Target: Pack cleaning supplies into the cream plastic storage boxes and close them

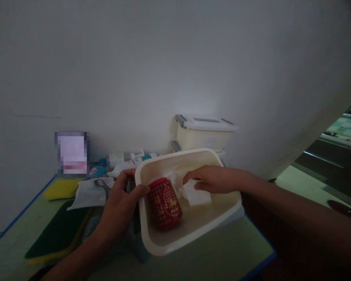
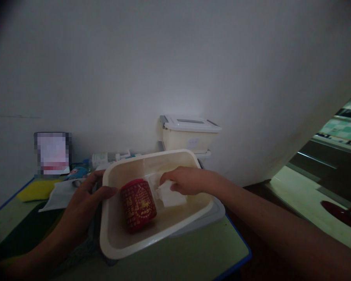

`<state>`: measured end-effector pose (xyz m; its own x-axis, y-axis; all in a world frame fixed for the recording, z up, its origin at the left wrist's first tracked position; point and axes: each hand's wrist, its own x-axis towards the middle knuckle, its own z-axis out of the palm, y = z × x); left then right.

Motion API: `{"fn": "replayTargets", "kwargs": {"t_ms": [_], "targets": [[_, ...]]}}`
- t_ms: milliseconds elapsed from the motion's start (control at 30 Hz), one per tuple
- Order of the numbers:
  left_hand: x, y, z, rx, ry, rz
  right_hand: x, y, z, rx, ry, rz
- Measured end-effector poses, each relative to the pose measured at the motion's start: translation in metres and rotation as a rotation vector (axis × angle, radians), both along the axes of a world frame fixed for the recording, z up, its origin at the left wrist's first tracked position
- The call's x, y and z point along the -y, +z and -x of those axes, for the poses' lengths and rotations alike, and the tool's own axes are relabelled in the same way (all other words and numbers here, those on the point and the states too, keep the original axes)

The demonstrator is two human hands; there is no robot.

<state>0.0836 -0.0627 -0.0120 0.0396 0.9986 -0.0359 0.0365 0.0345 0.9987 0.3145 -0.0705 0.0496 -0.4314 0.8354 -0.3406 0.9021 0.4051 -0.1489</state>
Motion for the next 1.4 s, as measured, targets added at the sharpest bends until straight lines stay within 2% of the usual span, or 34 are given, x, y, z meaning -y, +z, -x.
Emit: {"fn": "replayTargets", "kwargs": {"t_ms": [167, 400, 667, 767, 933, 1033, 1167, 1267, 1400], "targets": [[-0.001, -0.002, 0.001, -0.021, -0.011, -0.002, 0.0, -0.001, 0.001, 0.051, -0.039, 0.012], [0.0, 0.001, 0.0, -0.031, -0.003, -0.005, -0.002, 0.0, 0.002, 0.066, -0.011, 0.067], [0.004, 0.005, 0.0, -0.003, 0.02, -0.002, -0.016, -0.021, 0.011, 0.08, 0.091, 0.171], [0.005, 0.006, 0.0, 0.001, 0.034, -0.009, -0.017, -0.024, 0.011, 0.08, 0.089, 0.127], [0.004, 0.008, 0.0, 0.038, 0.031, -0.002, -0.01, -0.019, 0.008, 0.097, 0.043, -0.039], [0.003, 0.007, 0.0, 0.039, 0.02, 0.01, -0.006, -0.017, 0.009, 0.066, 0.077, -0.125], [0.003, 0.006, 0.0, 0.043, 0.021, 0.009, -0.004, -0.021, 0.015, 0.009, 0.144, -0.072], [0.004, 0.006, 0.0, 0.046, 0.012, 0.001, -0.002, -0.028, 0.021, 0.059, 0.087, -0.057], [0.004, 0.006, 0.0, 0.028, 0.004, 0.008, 0.002, -0.035, 0.028, 0.14, -0.04, -0.112]]}}
